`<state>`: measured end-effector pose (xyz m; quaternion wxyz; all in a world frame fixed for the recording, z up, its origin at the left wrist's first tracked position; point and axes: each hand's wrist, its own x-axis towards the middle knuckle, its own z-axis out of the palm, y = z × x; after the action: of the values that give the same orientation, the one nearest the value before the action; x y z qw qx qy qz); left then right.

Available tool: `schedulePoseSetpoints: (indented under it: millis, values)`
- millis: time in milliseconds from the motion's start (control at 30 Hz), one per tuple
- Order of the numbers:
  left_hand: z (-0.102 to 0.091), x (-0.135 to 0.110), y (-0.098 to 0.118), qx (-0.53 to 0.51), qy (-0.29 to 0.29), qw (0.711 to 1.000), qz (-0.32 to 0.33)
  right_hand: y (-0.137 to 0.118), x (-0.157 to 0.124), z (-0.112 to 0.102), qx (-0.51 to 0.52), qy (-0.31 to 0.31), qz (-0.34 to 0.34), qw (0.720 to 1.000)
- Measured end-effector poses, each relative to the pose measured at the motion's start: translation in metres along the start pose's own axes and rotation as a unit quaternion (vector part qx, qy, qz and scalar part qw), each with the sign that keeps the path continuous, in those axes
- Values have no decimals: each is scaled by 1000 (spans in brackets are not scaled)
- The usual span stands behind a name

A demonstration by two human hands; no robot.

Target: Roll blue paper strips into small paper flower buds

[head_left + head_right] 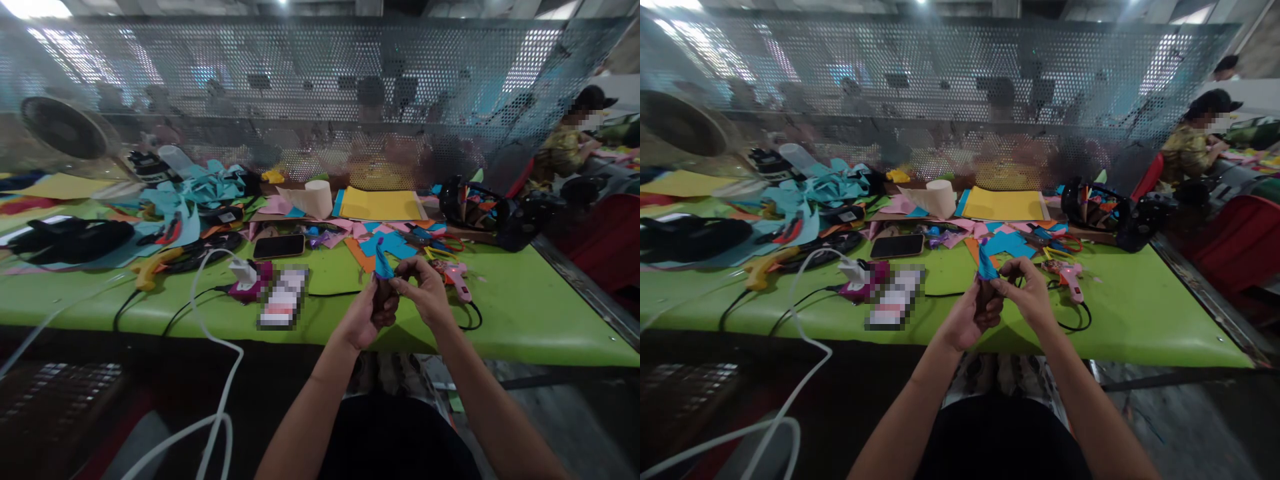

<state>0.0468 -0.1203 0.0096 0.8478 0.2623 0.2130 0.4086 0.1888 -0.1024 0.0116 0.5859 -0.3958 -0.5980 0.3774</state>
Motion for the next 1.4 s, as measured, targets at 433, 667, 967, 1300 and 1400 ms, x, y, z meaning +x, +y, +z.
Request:
schedulePoseSetpoints:
  millis: [433,667,967,1300,1400]
  values:
    - [-2,1,-3,6,4,999,42,-9,-3,2,6,-1,31,999]
    - [-1,1,-3,14,14,999,50,-9,-5,6,-9,3,31,999]
    - [1,0,-4,-2,30,998,59,-10,-5,4,-19,-2,28,999]
    - [-3,1,-3,-14,2,999,31,-5,-5,1,9,-3,42,999]
    - [-3,0,-1,-15,-8,1000,20,-2,-5,-1,34,-4,48,998]
